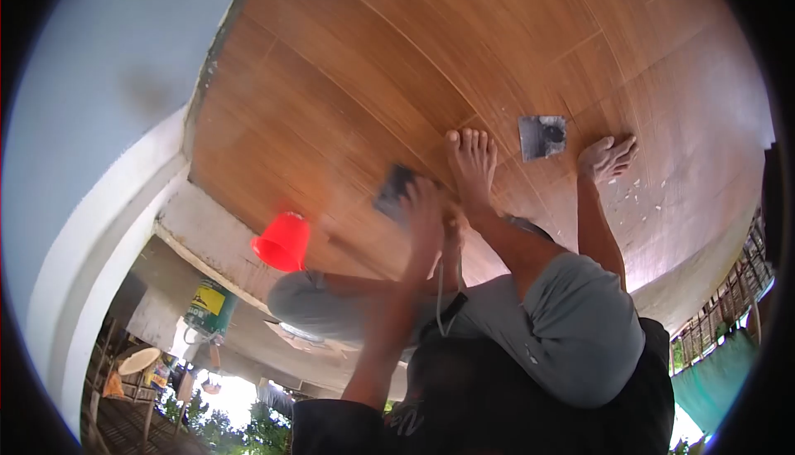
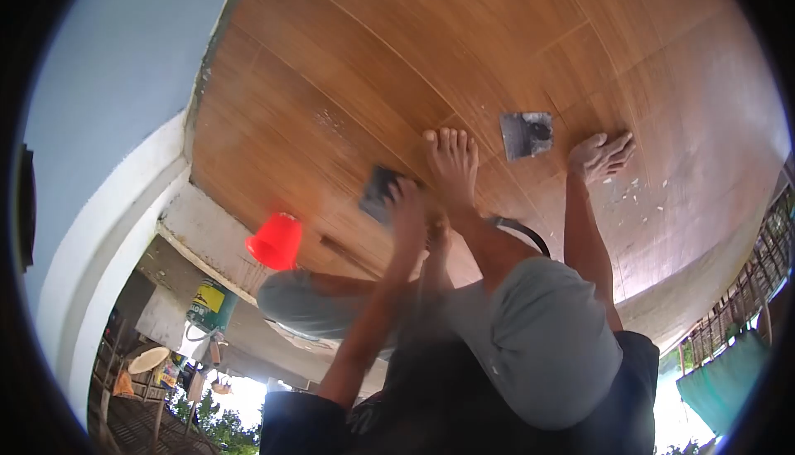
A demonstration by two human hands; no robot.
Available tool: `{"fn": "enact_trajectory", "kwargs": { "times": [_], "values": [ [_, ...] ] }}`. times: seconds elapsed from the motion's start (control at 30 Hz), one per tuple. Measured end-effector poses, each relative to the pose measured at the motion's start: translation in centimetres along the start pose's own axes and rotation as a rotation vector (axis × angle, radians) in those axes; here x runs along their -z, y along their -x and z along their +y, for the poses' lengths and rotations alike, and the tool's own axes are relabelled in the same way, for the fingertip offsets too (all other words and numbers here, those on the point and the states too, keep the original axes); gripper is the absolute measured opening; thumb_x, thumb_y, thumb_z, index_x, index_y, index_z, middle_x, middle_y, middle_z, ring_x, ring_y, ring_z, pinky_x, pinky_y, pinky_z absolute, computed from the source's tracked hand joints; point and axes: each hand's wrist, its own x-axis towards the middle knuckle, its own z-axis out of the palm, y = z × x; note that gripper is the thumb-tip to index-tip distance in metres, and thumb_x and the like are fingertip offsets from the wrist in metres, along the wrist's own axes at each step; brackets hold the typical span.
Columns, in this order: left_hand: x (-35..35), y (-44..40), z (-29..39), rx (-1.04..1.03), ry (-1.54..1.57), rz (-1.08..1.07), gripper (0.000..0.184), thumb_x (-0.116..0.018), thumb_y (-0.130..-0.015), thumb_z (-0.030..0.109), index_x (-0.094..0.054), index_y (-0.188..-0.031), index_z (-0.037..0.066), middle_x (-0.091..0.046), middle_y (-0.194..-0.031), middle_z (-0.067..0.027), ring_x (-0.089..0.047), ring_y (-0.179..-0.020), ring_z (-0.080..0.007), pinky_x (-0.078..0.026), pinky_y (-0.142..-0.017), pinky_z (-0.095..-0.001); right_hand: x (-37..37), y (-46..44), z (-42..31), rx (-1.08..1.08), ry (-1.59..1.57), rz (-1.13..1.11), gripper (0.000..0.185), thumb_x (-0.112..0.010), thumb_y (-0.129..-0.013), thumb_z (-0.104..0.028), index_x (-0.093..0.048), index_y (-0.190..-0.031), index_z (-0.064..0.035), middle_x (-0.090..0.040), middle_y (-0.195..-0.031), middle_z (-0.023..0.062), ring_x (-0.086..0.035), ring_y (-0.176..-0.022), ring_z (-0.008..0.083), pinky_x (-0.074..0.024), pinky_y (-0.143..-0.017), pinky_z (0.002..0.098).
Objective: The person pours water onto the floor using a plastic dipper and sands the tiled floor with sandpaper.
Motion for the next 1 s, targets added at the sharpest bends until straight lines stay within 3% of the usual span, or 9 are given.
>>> {"fn": "enact_trajectory", "kwargs": {
  "times": [0.1,0.33,0.47,0.5,0.6,0.8,0.9,0.93,1.0],
  "values": [
    [-3.2,3.3,0.8,-0.128,0.214,0.215,0.063,-0.051,-0.091,0.016,-0.033,-0.150,0.000,-0.027,-0.157,-0.0247,-0.025,-0.145,-0.0441,-0.025,-0.114,-0.0601,0.4,2.8,-0.7,-0.010,-0.011,-0.021,0.019,-0.058,-0.084,-0.014,-0.053,-0.103,-0.0138,-0.054,-0.092,0.0070,-0.055,-0.095,0.0256,-0.0448,-0.086,0.0425],
    [8.8,-5.3,-3.8,0.032,-0.226,0.214,0.062,-0.049,-0.092,0.018,-0.035,-0.150,-0.001,-0.027,-0.157,-0.0239,-0.026,-0.146,-0.0431,-0.025,-0.115,-0.0597,1.1,1.8,-0.3,0.025,0.018,0.010,0.017,-0.057,-0.085,-0.014,-0.051,-0.101,-0.0133,-0.055,-0.093,0.0063,-0.057,-0.094,0.0258,-0.0456,-0.083,0.0414],
    [-3.2,2.1,0.1,-0.142,-0.090,0.224,0.069,-0.051,-0.091,0.027,-0.032,-0.151,-0.001,-0.027,-0.159,-0.0192,-0.026,-0.146,-0.0419,-0.018,-0.117,-0.0595,0.8,1.4,-0.7,-0.005,-0.009,0.020,0.019,-0.057,-0.085,-0.012,-0.050,-0.103,-0.0131,-0.054,-0.093,0.0069,-0.056,-0.093,0.0257,-0.0452,-0.083,0.0412],
    [-0.4,-0.8,-1.1,-0.104,-0.121,0.004,0.069,-0.051,-0.092,0.029,-0.033,-0.151,-0.001,-0.028,-0.159,-0.0189,-0.026,-0.146,-0.0415,-0.018,-0.117,-0.0600,0.6,1.3,-0.5,-0.002,0.000,0.012,0.020,-0.057,-0.085,-0.012,-0.050,-0.103,-0.0131,-0.054,-0.093,0.0071,-0.056,-0.093,0.0258,-0.0450,-0.083,0.0412],
    [6.8,-4.4,-4.9,-0.019,0.074,0.290,0.061,-0.047,-0.094,0.013,-0.031,-0.151,-0.002,-0.028,-0.158,-0.0224,-0.024,-0.146,-0.0427,-0.024,-0.114,-0.0619,1.2,1.5,-0.5,0.008,0.007,-0.042,0.019,-0.057,-0.085,-0.012,-0.049,-0.103,-0.0131,-0.054,-0.094,0.0071,-0.056,-0.095,0.0256,-0.0447,-0.083,0.0410],
    [-2.6,3.1,1.0,-0.026,0.253,0.191,0.066,-0.051,-0.091,0.024,-0.034,-0.149,-0.003,-0.030,-0.156,-0.0237,-0.027,-0.144,-0.0463,-0.021,-0.114,-0.0648,1.1,3.4,-1.0,-0.005,-0.012,-0.040,0.018,-0.056,-0.087,-0.013,-0.049,-0.104,-0.0125,-0.054,-0.099,0.0075,-0.055,-0.099,0.0275,-0.0441,-0.086,0.0435],
    [-3.9,-2.9,-5.4,0.119,-0.410,0.403,0.064,-0.050,-0.092,0.022,-0.033,-0.149,-0.003,-0.030,-0.156,-0.0239,-0.028,-0.143,-0.0467,-0.022,-0.112,-0.0666,0.5,2.3,-1.1,-0.008,-0.010,-0.060,0.018,-0.055,-0.089,-0.013,-0.049,-0.106,-0.0120,-0.054,-0.101,0.0083,-0.055,-0.102,0.0300,-0.0439,-0.089,0.0464],
    [1.9,-4.9,-9.2,0.257,-0.192,0.186,0.063,-0.050,-0.093,0.022,-0.033,-0.148,-0.004,-0.030,-0.155,-0.0246,-0.031,-0.142,-0.0450,-0.027,-0.111,-0.0643,-0.1,2.3,-0.9,-0.017,-0.001,-0.077,0.018,-0.054,-0.090,-0.013,-0.050,-0.107,-0.0119,-0.054,-0.103,0.0087,-0.055,-0.103,0.0309,-0.0439,-0.090,0.0474],
    [6.4,-8.7,-17.5,0.337,0.231,0.523,0.067,-0.046,-0.089,0.003,-0.025,-0.152,0.000,-0.024,-0.159,-0.0228,-0.028,-0.146,-0.0418,-0.031,-0.113,-0.0573,-1.1,3.4,-0.5,0.041,0.071,0.043,0.017,-0.054,-0.091,-0.013,-0.050,-0.107,-0.0118,-0.055,-0.104,0.0098,-0.055,-0.104,0.0318,-0.0436,-0.092,0.0492]
  ]
}}
